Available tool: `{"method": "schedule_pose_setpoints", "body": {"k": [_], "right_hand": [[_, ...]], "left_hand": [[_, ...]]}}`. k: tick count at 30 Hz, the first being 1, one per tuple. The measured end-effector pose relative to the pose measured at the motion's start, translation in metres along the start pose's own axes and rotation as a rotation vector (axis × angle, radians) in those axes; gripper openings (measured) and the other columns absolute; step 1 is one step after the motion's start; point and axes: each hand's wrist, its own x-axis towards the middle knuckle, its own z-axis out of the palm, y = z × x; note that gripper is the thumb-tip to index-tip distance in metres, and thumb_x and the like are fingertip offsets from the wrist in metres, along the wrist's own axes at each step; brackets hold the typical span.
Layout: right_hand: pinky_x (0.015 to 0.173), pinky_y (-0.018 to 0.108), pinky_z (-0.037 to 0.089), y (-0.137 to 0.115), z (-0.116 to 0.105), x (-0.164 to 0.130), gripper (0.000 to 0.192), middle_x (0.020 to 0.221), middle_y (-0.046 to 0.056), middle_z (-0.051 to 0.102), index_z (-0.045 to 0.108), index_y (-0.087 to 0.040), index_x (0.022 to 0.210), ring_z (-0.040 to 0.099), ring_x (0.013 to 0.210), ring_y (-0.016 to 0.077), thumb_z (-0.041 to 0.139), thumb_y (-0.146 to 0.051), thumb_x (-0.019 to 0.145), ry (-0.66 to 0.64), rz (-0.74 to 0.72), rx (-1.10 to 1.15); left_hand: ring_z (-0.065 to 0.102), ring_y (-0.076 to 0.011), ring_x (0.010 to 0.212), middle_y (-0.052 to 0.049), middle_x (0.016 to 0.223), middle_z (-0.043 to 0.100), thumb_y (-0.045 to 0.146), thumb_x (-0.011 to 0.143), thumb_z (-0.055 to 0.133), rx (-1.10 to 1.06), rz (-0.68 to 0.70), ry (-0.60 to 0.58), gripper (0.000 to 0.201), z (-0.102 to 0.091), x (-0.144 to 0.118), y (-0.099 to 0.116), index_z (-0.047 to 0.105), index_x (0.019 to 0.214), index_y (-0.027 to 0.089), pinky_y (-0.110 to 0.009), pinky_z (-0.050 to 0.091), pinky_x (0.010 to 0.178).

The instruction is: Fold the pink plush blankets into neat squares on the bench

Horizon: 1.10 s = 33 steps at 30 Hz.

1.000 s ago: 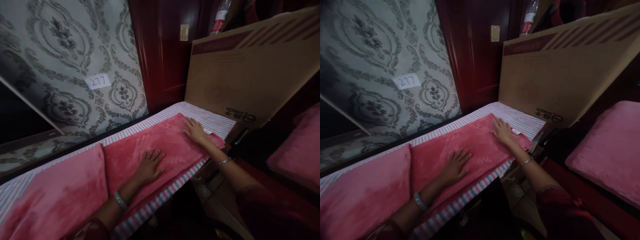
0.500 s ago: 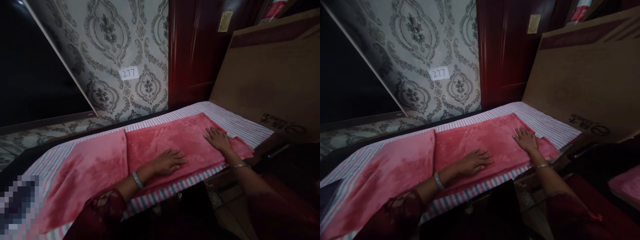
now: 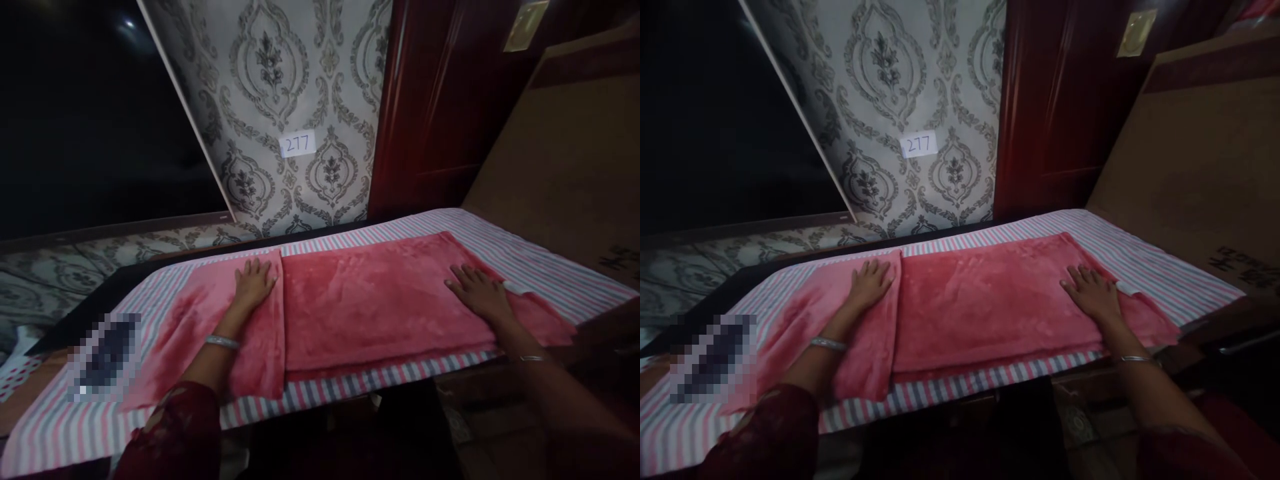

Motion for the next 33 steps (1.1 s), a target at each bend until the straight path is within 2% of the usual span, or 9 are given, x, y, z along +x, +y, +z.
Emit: {"method": "schedule_pose_setpoints", "body": {"k": [6, 9, 11, 13, 18, 22, 24, 27, 33], "right_hand": [[0.112, 0.065, 0.035, 0.004, -0.007, 0.003, 0.062, 0.16, 0.015, 0.041, 0.043, -0.023, 0.154, 0.038, 0.146, 0.0367, 0.031, -0.049, 0.098, -0.074, 0.046, 0.02], [0.107, 0.067, 0.039, -0.021, -0.02, 0.015, 0.064, 0.153, 0.023, 0.048, 0.048, -0.017, 0.15, 0.045, 0.14, 0.0424, 0.034, -0.049, 0.098, -0.098, 0.134, 0.057], [0.106, 0.064, 0.041, -0.064, -0.032, 0.023, 0.064, 0.148, 0.028, 0.05, 0.048, -0.01, 0.149, 0.047, 0.138, 0.0434, 0.033, -0.047, 0.098, -0.026, 0.063, 0.095], [0.114, 0.056, 0.035, -0.128, -0.043, 0.029, 0.063, 0.154, 0.025, 0.045, 0.044, -0.008, 0.152, 0.039, 0.145, 0.0373, 0.033, -0.041, 0.1, 0.021, -0.177, 0.156], [0.119, 0.057, 0.027, -0.306, -0.055, 0.016, 0.064, 0.167, 0.015, 0.023, 0.03, -0.02, 0.16, 0.023, 0.153, 0.0322, 0.038, -0.044, 0.101, -0.157, -0.601, 0.306], [0.119, 0.06, 0.023, -0.379, -0.052, -0.001, 0.062, 0.166, 0.012, 0.028, 0.035, -0.024, 0.158, 0.025, 0.152, 0.0322, 0.038, -0.051, 0.103, -0.186, -0.757, 0.321], [0.12, 0.058, 0.023, -0.384, -0.048, -0.001, 0.06, 0.164, 0.008, 0.033, 0.039, -0.027, 0.156, 0.027, 0.152, 0.0316, 0.036, -0.055, 0.103, -0.175, -0.767, 0.318], [0.122, 0.056, 0.02, -0.36, -0.043, 0.015, 0.061, 0.165, 0.004, 0.033, 0.041, -0.03, 0.155, 0.025, 0.153, 0.0297, 0.033, -0.059, 0.102, -0.152, -0.69, 0.289], [0.119, 0.063, 0.019, -0.23, -0.037, 0.072, 0.058, 0.164, 0.011, 0.032, 0.042, -0.023, 0.155, 0.027, 0.151, 0.0332, 0.033, -0.05, 0.104, -0.162, -0.326, 0.176]], "left_hand": [[0.031, -0.0365, 0.15, -0.014, 0.162, 0.037, 0.04, 0.102, 0.037, 0.031, -0.018, 0.073, 0.055, 0.037, -0.007, -0.009, 0.044, 0.153, 0.022, -0.063, 0.027, 0.118], [0.031, -0.0372, 0.15, -0.01, 0.162, 0.039, 0.04, 0.102, 0.037, -0.006, 0.018, 0.113, 0.054, 0.038, -0.007, -0.009, 0.045, 0.153, 0.025, -0.065, 0.026, 0.117], [0.03, -0.0359, 0.151, -0.008, 0.161, 0.04, 0.037, 0.102, 0.035, -0.039, 0.068, 0.106, 0.054, 0.037, -0.006, -0.009, 0.043, 0.154, 0.025, -0.066, 0.025, 0.117], [0.029, -0.0334, 0.152, -0.007, 0.161, 0.04, 0.033, 0.103, 0.034, -0.064, 0.113, 0.089, 0.053, 0.037, -0.007, -0.009, 0.042, 0.154, 0.025, -0.065, 0.024, 0.118], [0.032, -0.0316, 0.151, -0.007, 0.16, 0.041, 0.031, 0.103, 0.034, -0.077, 0.126, 0.068, 0.052, 0.035, -0.009, -0.01, 0.043, 0.154, 0.024, -0.062, 0.026, 0.119], [0.035, -0.0307, 0.15, -0.006, 0.159, 0.043, 0.03, 0.103, 0.034, -0.042, 0.138, 0.091, 0.051, 0.035, -0.008, -0.014, 0.046, 0.152, 0.023, -0.058, 0.03, 0.118], [0.036, -0.0307, 0.149, -0.007, 0.158, 0.043, 0.029, 0.102, 0.034, -0.016, 0.141, 0.1, 0.052, 0.036, -0.006, -0.016, 0.046, 0.152, 0.023, -0.057, 0.031, 0.118], [0.036, -0.0316, 0.149, -0.008, 0.158, 0.042, 0.027, 0.102, 0.033, 0.007, 0.147, 0.101, 0.052, 0.037, -0.002, -0.018, 0.046, 0.152, 0.021, -0.059, 0.031, 0.117], [0.036, -0.0313, 0.149, -0.01, 0.158, 0.043, 0.026, 0.101, 0.031, 0.023, 0.154, 0.104, 0.053, 0.038, 0.005, -0.02, 0.048, 0.151, 0.019, -0.059, 0.032, 0.117]]}}
